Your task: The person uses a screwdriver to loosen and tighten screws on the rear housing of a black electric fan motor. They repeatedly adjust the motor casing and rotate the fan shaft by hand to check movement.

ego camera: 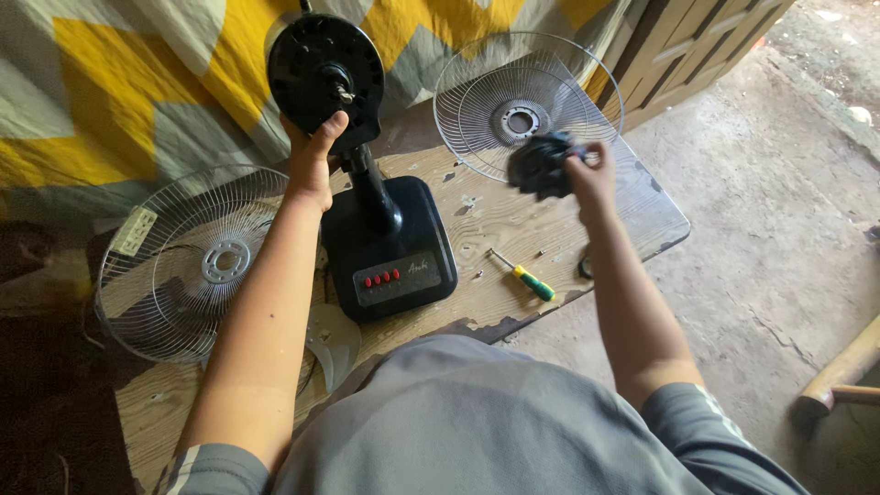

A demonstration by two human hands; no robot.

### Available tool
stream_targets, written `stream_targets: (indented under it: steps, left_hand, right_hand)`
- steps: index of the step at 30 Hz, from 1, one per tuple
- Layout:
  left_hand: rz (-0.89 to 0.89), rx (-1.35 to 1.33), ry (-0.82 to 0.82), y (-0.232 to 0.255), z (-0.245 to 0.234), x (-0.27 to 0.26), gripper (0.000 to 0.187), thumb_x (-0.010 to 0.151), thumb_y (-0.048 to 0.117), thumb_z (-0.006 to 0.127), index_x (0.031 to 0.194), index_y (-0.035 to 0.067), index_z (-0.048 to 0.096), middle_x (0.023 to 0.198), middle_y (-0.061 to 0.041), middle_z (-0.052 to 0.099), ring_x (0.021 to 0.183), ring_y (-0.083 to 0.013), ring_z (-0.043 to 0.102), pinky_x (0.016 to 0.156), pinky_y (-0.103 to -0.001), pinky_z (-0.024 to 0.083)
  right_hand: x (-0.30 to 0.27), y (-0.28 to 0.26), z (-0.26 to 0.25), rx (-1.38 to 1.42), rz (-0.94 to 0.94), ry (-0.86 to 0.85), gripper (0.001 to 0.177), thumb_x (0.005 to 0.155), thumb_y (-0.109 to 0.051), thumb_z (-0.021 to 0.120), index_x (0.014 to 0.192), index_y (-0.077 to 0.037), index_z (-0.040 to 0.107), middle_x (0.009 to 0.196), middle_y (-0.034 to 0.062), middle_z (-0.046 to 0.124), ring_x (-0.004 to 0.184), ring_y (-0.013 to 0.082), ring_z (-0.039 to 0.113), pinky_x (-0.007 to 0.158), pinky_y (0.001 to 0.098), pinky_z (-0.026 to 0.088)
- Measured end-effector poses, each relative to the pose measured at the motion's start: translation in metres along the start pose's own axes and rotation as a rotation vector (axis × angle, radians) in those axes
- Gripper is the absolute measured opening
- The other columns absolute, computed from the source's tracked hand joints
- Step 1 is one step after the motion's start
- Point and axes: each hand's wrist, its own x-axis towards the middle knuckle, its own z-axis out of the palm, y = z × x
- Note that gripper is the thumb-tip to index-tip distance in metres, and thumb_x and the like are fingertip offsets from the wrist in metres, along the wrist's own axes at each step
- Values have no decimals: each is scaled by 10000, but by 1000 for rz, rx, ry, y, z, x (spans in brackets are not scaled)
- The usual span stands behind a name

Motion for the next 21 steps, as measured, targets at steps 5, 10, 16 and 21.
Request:
stream_targets:
  steps: [5, 10, 16, 21]
  left_hand:
    - [-12, -19, -11, 0, 1, 0, 1117, 736, 502, 890, 1587, 147, 261, 1544, -91, 427, 1443, -260, 404, 1228, -434, 308]
    - [10, 18, 8, 0, -1, 1, 1071, 765, 492, 885, 1577, 137, 282, 1563, -79, 414, 1474, -244, 368, 1246, -416, 255]
    - [24, 7, -13, 1, 1, 0, 1112, 757, 501, 883, 1593, 142, 243, 1570, -93, 399, 1476, -261, 368, 1250, -430, 263]
    - [-62, 64, 16, 2, -2, -1, 1124, 738, 522, 857, 1599, 153, 235, 1587, -81, 373, 1480, -240, 327, 1204, -437, 252]
  right_hand:
    - [22, 1, -78, 62, -74, 296, 282, 868, -90, 731, 1100, -132, 578, 885, 41, 652, 701, 104, 634, 557, 258, 544]
    - [7, 12, -145, 205, 43, 252, 371, 878, -142, 787, 1154, -103, 542, 955, 88, 682, 755, 181, 703, 605, 321, 620]
    - [-29, 39, -142, -552, 370, 71, 401, 854, -251, 837, 1173, -76, 666, 1002, 72, 694, 885, 224, 681, 714, 364, 537]
    - [-67, 61, -77, -737, -18, -239, 249, 861, -197, 768, 1096, -113, 757, 1018, 86, 777, 901, 195, 750, 807, 348, 588]
